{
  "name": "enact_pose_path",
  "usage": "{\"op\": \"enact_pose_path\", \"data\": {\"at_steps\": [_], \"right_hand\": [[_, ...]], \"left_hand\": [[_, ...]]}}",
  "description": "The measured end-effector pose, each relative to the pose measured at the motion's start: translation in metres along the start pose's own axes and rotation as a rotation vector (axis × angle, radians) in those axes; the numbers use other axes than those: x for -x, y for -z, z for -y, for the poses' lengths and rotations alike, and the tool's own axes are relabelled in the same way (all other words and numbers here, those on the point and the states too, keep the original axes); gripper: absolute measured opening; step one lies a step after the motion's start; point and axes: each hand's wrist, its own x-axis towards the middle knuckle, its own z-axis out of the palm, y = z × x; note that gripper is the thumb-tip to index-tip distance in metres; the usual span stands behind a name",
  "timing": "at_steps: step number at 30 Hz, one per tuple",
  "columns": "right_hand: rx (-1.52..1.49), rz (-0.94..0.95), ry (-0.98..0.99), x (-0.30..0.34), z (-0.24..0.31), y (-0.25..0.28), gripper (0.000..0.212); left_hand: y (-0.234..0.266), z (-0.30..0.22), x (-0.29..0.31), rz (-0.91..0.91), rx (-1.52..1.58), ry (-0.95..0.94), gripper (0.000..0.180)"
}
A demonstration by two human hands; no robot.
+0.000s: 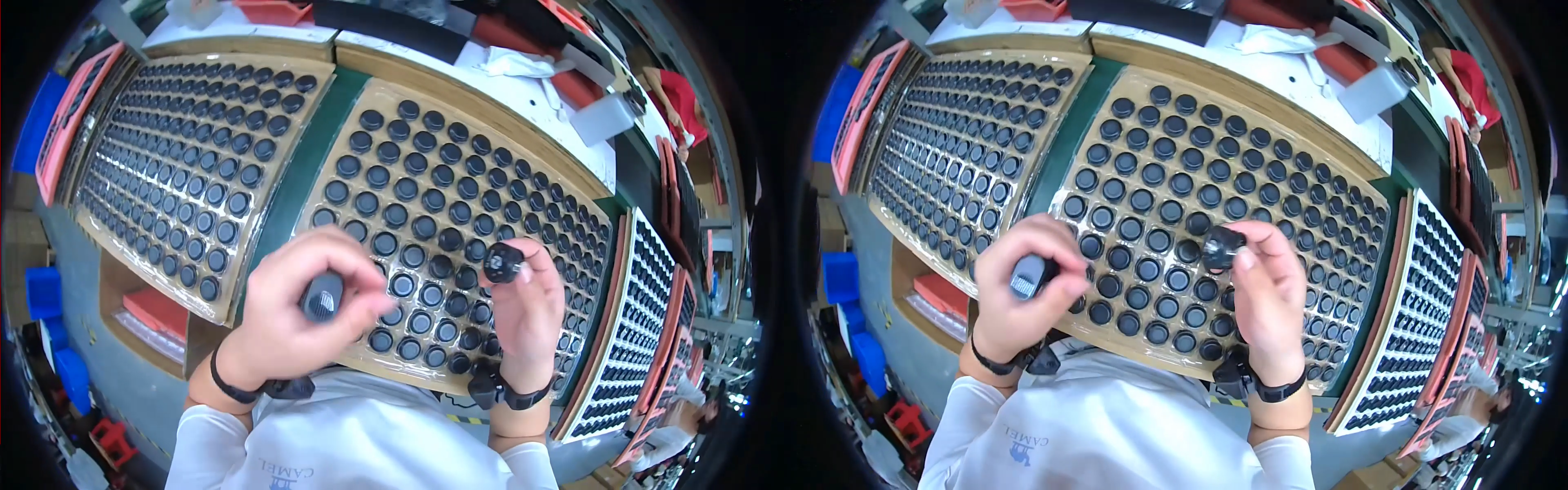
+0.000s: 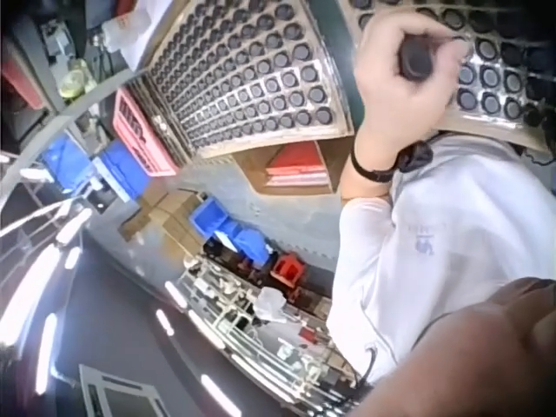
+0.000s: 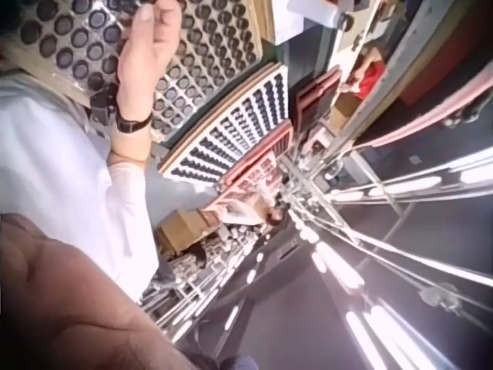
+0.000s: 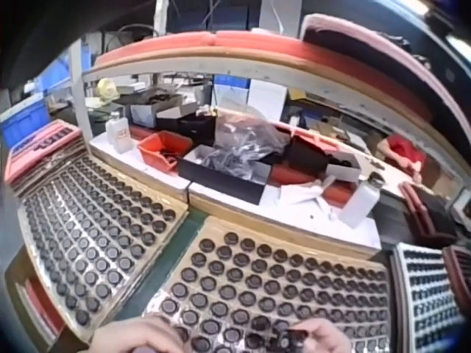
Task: The person joins black components together by hand and places them into a tray before switching to a new tray of parts. They then move a pink foam tray aside and place a fresh tray of components onto the workspace to continue the assembly.
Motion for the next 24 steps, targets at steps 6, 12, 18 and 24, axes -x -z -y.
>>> {"op": "enact_pose_path", "data": {"at_steps": [6,12,18,24], "right_hand": [[0.241,-0.016,0.109,0.012,0.026,0.004,0.024],[0.306,-0.044,0.161,0.007,0.036,0.027,0.026],[0.579,0.031,0.237,-0.003,0.033,0.043,0.025],[0.356,0.038,0.193,-0.009,0.028,0.045,0.027]], "left_hand": [[-0.056,-0.046,-0.042,0.149,-0.141,-0.15,0.036],[-0.094,-0.011,-0.063,0.223,-0.11,-0.132,0.046],[-0.102,0.006,-0.069,0.283,-0.038,-0.06,0.045],[-0.097,0.019,-0.073,0.337,0.061,-0.055,0.04]]}}
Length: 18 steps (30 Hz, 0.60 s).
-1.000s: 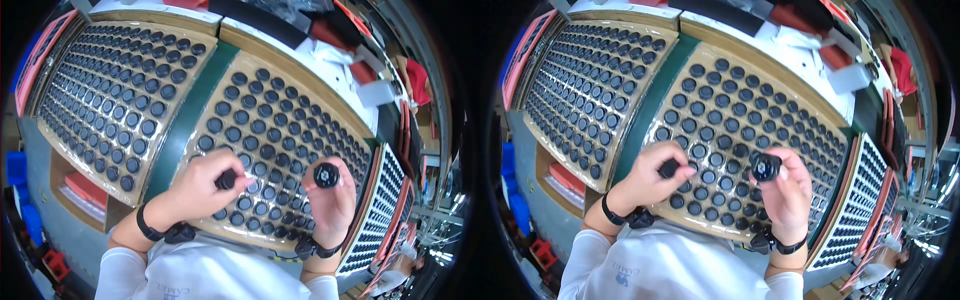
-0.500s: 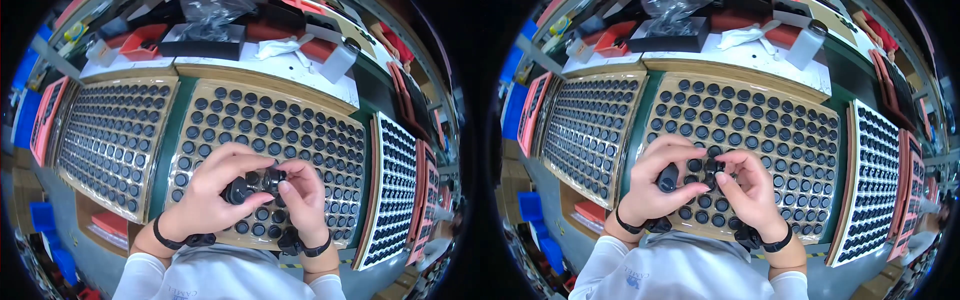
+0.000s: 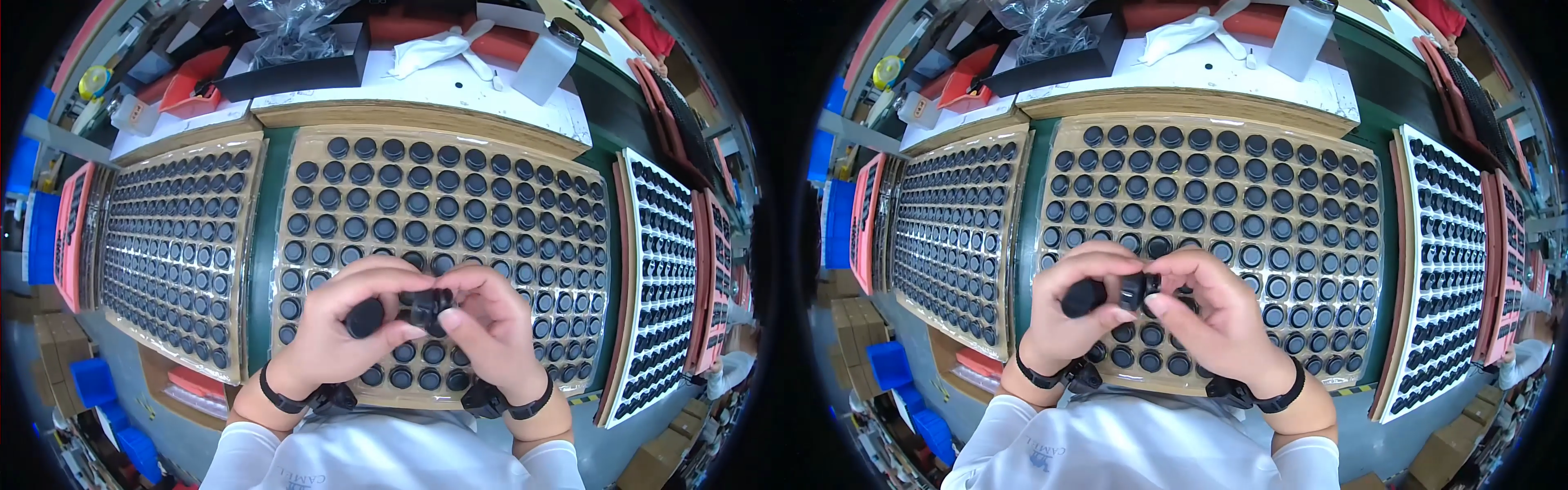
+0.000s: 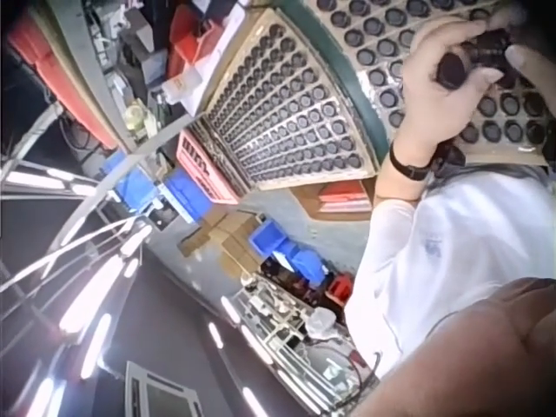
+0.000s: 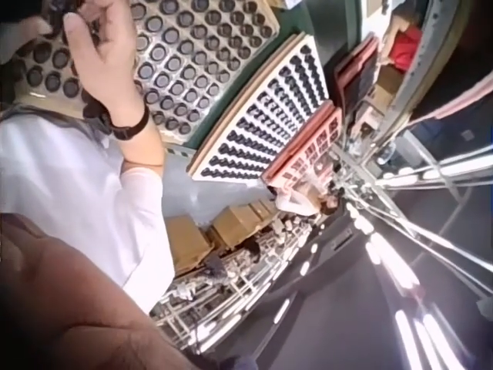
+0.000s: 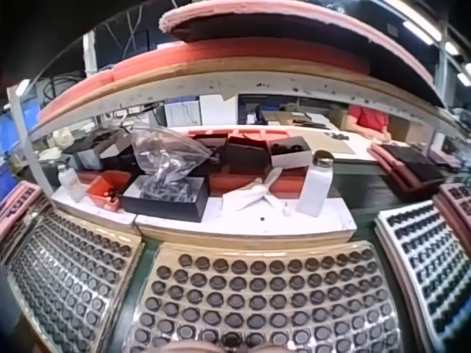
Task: The person joins black components together by hand and places them into a tray before switching to a new tray of parts. They then move a pink foam tray aside and place a fresh tray of components onto the workspace to continue the assembly.
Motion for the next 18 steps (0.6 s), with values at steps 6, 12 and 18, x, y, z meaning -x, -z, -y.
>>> {"op": "enact_pose_path", "data": {"at_steps": [6,12,18], "right_hand": [[-0.732,0.095,-0.168,-0.001,-0.004,0.001,0.032],[-0.751,0.124,-0.158,0.0,-0.003,0.007,0.036],[-0.717,0.056,-0.16,0.0,0.004,0.005,0.034]], "left_hand": [[-0.001,0.002,0.006,-0.067,0.761,0.375,0.042],[-0.006,-0.004,0.005,-0.11,0.763,0.477,0.049],[-0.014,0.002,0.003,-0.138,0.536,0.207,0.038]]}}
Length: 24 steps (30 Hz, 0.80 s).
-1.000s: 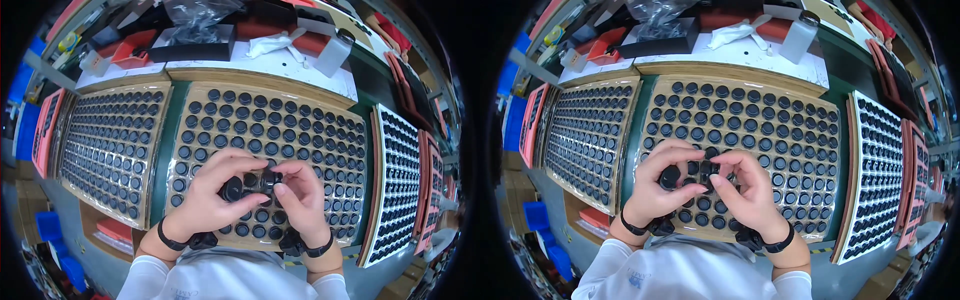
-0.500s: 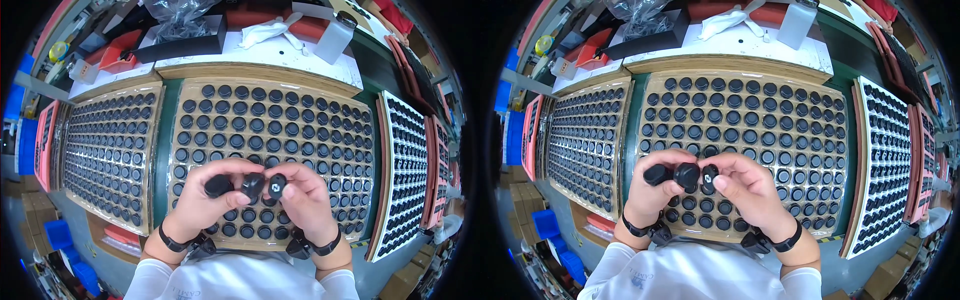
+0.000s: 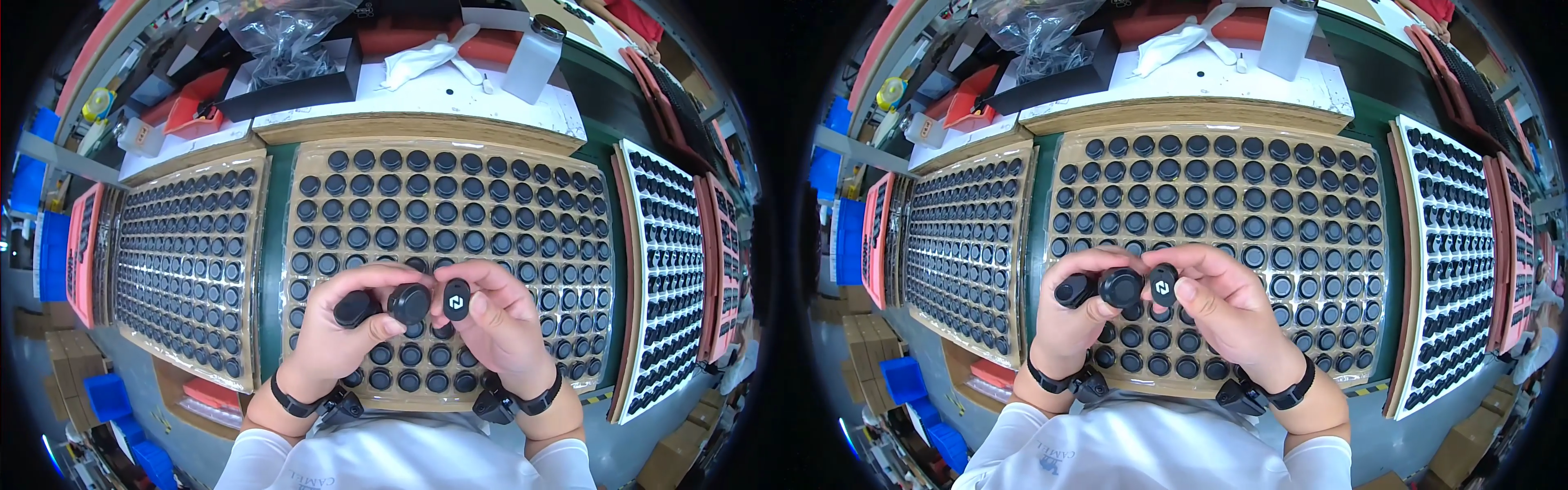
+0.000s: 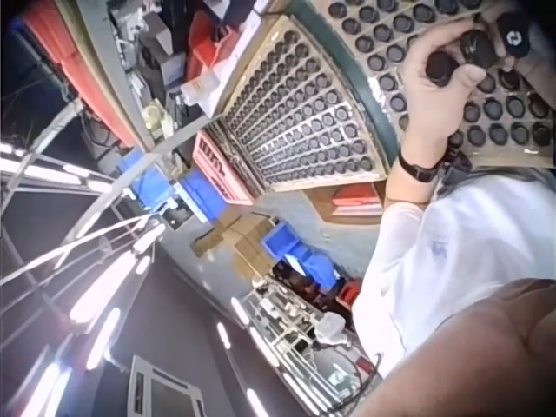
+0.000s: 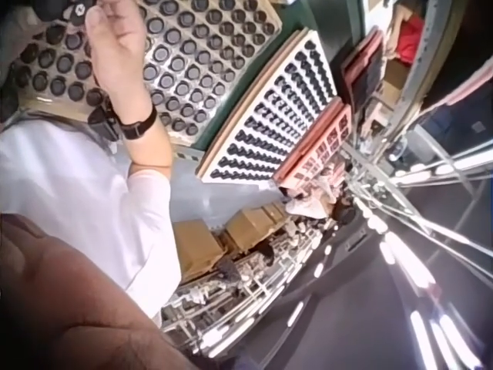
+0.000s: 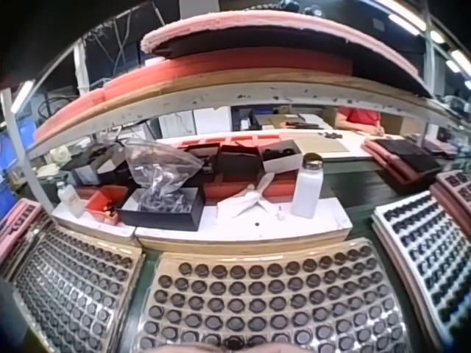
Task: The person joins black components together by hand and places them into a tray before switching to a new tray of parts. They then move a pink foam tray aside and place a fresh tray of components onto the workspace to continue the assembly.
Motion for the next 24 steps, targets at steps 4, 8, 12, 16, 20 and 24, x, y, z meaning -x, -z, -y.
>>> {"op": "enact_pose_path", "data": {"at_steps": [4,8,12,16,20,24], "right_hand": [[0.384,-0.139,0.27,0.002,-0.001,0.0,0.033],[0.938,0.035,0.443,-0.001,0.008,0.008,0.032],[0.939,0.009,0.408,0.001,0.003,0.012,0.033],[0.95,-0.01,0.458,-0.001,-0.003,0.004,0.032],[0.592,-0.077,0.257,0.003,-0.013,-0.002,0.031],[0.607,0.005,0.412,0.003,-0.007,0.011,0.028]], "left_hand": [[0.0,-0.002,-0.002,0.018,-0.326,-0.143,0.036],[-0.005,-0.007,-0.001,0.028,-0.538,-0.21,0.037],[-0.009,-0.009,0.001,0.015,-0.642,-0.221,0.038],[-0.019,-0.007,0.004,-0.041,-0.632,-0.189,0.036],[-0.011,-0.007,0.0,0.038,-0.603,-0.224,0.036],[-0.015,-0.005,0.0,0.075,-0.628,-0.26,0.039]]}}
